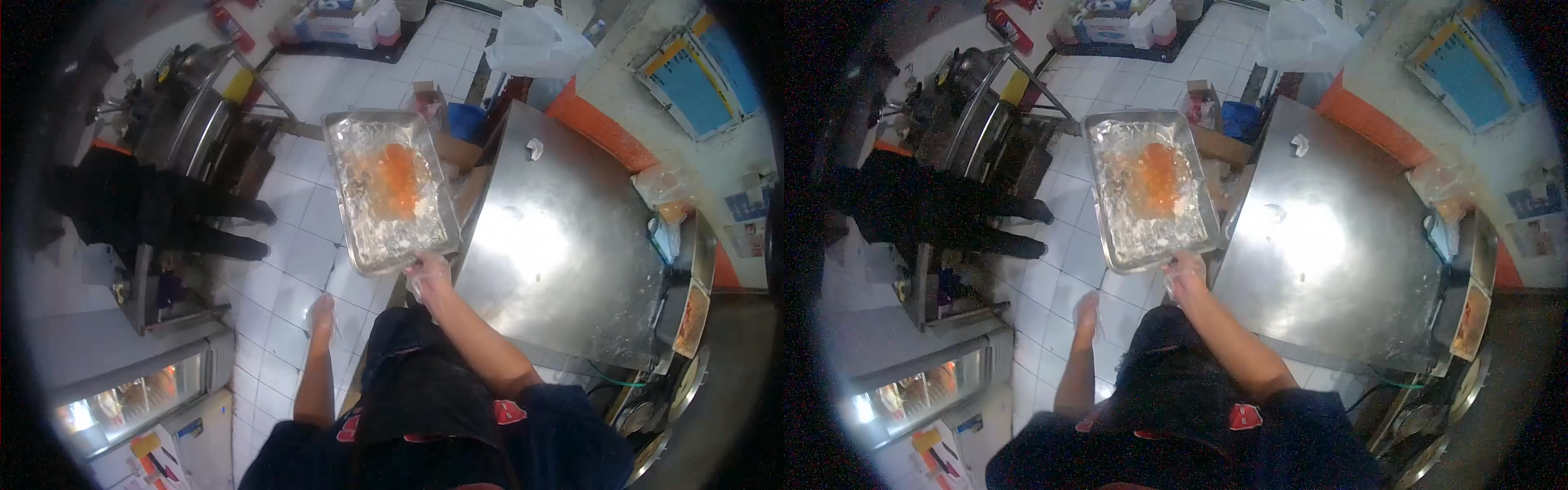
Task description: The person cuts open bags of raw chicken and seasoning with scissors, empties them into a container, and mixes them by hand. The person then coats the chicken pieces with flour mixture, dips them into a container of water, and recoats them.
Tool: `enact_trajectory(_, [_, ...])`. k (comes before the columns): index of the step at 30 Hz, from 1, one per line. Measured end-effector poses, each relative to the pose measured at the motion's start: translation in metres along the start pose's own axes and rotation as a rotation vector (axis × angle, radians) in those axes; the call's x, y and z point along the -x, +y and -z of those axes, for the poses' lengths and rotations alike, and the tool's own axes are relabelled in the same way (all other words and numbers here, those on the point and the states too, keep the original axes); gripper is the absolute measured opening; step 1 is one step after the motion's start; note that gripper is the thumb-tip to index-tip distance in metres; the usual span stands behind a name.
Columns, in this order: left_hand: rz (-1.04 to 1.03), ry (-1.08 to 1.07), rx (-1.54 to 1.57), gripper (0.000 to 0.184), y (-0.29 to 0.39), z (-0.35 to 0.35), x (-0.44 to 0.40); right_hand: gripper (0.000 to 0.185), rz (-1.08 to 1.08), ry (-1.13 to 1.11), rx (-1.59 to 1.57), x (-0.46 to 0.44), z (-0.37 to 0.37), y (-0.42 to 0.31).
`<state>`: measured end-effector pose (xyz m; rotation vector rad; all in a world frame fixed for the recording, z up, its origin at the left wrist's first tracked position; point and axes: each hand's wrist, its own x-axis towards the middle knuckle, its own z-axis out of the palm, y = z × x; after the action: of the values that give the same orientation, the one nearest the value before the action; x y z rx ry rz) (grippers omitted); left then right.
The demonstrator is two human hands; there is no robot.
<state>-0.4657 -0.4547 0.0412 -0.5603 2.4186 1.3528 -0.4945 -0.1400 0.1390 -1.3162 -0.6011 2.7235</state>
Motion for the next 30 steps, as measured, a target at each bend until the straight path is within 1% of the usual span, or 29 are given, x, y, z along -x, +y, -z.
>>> enact_trajectory(2, [-0.084,-0.012,-0.049,0.036,-0.025,0.024,0.027,0.014,-0.018,0.089,-0.038,-0.020,-0.017,0.010])
enact_trajectory(3, [-0.133,-0.010,-0.100,0.036,-0.041,0.035,0.034,0.015,-0.090,0.188,0.038,-0.043,-0.019,0.017])
enact_trajectory(4, [-0.007,0.019,-0.067,0.037,-0.033,0.039,0.050,0.015,-0.087,0.194,0.020,-0.084,-0.004,0.036])
enact_trajectory(5, [-0.004,0.078,-0.083,0.034,-0.051,0.044,0.060,0.017,-0.087,0.168,-0.018,-0.134,0.022,0.062])
enact_trajectory(6, [0.083,-0.009,-0.112,0.034,-0.057,0.057,0.071,0.021,-0.086,0.144,-0.054,-0.162,0.034,0.077])
enact_trajectory(7, [0.171,-0.093,-0.140,0.035,-0.068,0.069,0.080,0.021,-0.085,0.153,-0.068,-0.162,0.023,0.072])
enact_trajectory(9, [0.166,0.000,-0.117,0.032,-0.091,0.073,0.108,0.031,-0.071,0.034,-0.375,-0.160,-0.003,0.057])
enact_trajectory(10, [0.220,0.035,-0.281,0.034,-0.094,0.076,0.116,0.031,-0.069,0.040,-0.386,-0.166,-0.007,0.053])
enact_trajectory(11, [0.141,-0.042,-0.367,0.032,-0.097,0.079,0.125,0.033,-0.125,0.079,-0.360,-0.171,-0.008,0.047])
enact_trajectory(12, [0.061,-0.119,-0.452,0.033,-0.114,0.085,0.133,0.036,-0.179,0.117,-0.333,-0.175,-0.008,0.043])
enact_trajectory(14, [0.069,-0.255,-0.825,0.033,-0.116,0.086,0.142,0.036,-0.195,0.093,-0.396,-0.217,0.020,0.064])
enact_trajectory(15, [0.149,-0.208,-0.660,0.032,-0.115,0.084,0.148,0.038,-0.285,0.106,-0.471,-0.231,0.029,0.067])
enact_trajectory(16, [0.142,-0.211,-0.668,0.032,-0.103,0.082,0.151,0.042,-0.376,0.117,-0.545,-0.238,0.035,0.066])
enact_trajectory(17, [0.149,-0.308,-0.795,0.033,-0.073,0.079,0.154,0.042,-0.372,0.115,-0.555,-0.231,0.034,0.057])
enact_trajectory(18, [0.154,-0.406,-0.922,0.034,-0.056,0.078,0.151,0.046,-0.522,0.093,-0.646,-0.214,0.029,0.043])
enact_trajectory(19, [0.109,-0.435,-0.895,0.033,-0.067,0.080,0.145,0.050,-0.673,0.069,-0.737,-0.210,0.033,0.039])
enact_trajectory(21, [0.103,-0.459,-0.954,0.032,-0.083,0.079,0.128,0.052,-0.683,0.069,-0.739,-0.211,0.042,0.053])
enact_trajectory(23, [0.080,-0.477,-1.016,0.031,-0.078,0.078,0.110,0.054,-0.684,0.054,-0.746,-0.215,0.038,0.058])
enact_trajectory(25, [0.296,-0.254,-0.532,0.030,-0.063,0.084,0.109,0.055,-0.636,0.049,-0.769,-0.214,0.039,0.070])
enact_trajectory(26, [0.290,-0.258,-0.545,0.030,-0.054,0.086,0.107,0.055,-0.632,0.047,-0.784,-0.217,0.038,0.071])
enact_trajectory(27, [0.258,-0.227,-0.553,0.029,-0.033,0.083,0.100,0.054,-0.627,0.017,-0.815,-0.241,0.044,0.079])
enact_trajectory(28, [0.242,-0.196,-0.564,0.028,-0.022,0.086,0.102,0.052,-0.631,0.001,-0.846,-0.241,0.046,0.084])
enact_trajectory(29, [0.202,-0.175,-0.669,0.026,-0.027,0.091,0.093,0.052,-0.631,-0.003,-0.861,-0.243,0.046,0.088])
enact_trajectory(30, [0.182,-0.172,-0.677,0.026,-0.036,0.096,0.075,0.050,-0.552,0.008,-0.849,-0.237,0.032,0.074])
